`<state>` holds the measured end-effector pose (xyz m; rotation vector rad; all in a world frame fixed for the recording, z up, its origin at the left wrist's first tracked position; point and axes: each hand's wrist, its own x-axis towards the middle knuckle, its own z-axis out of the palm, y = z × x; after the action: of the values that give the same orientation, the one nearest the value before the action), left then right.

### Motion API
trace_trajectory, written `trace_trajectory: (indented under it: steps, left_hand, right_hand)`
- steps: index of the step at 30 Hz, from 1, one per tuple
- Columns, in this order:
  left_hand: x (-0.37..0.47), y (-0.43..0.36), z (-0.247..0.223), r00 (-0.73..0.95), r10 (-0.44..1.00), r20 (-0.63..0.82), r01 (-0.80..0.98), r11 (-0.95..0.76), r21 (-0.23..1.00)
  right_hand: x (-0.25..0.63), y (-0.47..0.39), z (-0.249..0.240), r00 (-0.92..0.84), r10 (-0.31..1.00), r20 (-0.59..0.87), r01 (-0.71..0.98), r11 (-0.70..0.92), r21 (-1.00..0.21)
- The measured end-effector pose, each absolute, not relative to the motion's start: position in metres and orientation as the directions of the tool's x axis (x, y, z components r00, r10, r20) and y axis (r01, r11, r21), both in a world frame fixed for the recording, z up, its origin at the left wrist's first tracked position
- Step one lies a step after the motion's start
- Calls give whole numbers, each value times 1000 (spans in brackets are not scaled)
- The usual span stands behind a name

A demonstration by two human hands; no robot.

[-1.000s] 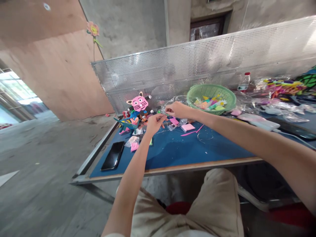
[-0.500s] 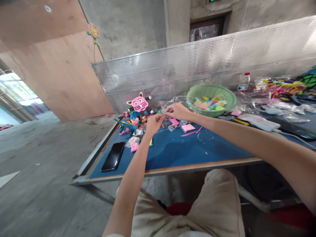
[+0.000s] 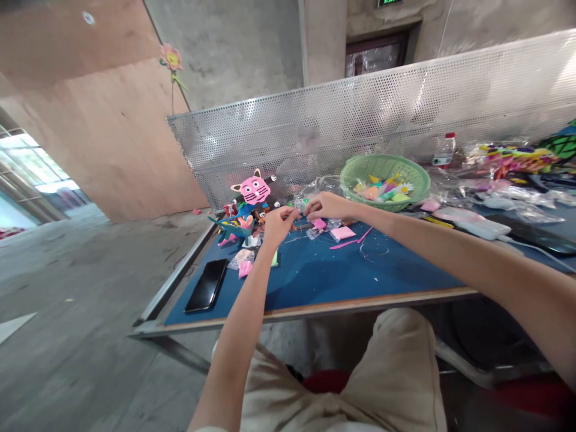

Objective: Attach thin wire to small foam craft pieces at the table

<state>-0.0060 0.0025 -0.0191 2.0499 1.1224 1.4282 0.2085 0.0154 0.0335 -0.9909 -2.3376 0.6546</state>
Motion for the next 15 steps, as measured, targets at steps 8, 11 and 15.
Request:
trace_trajectory:
  steps: [8,11,15]
  left_hand:
    - [-6,4,-20,150,819,554,393,-564,726]
    - [-6,4,-21,154,810,565,379,-577,724]
    - [-4,5,-22,179,818,547,377,-571,729]
  right_hand:
    - [215,17,28,-608,777,162,396,474,-787]
    - [214,16,27,-581,797,163,388,447,-806]
    - [208,12,23,-538,822,188,435,462,-773]
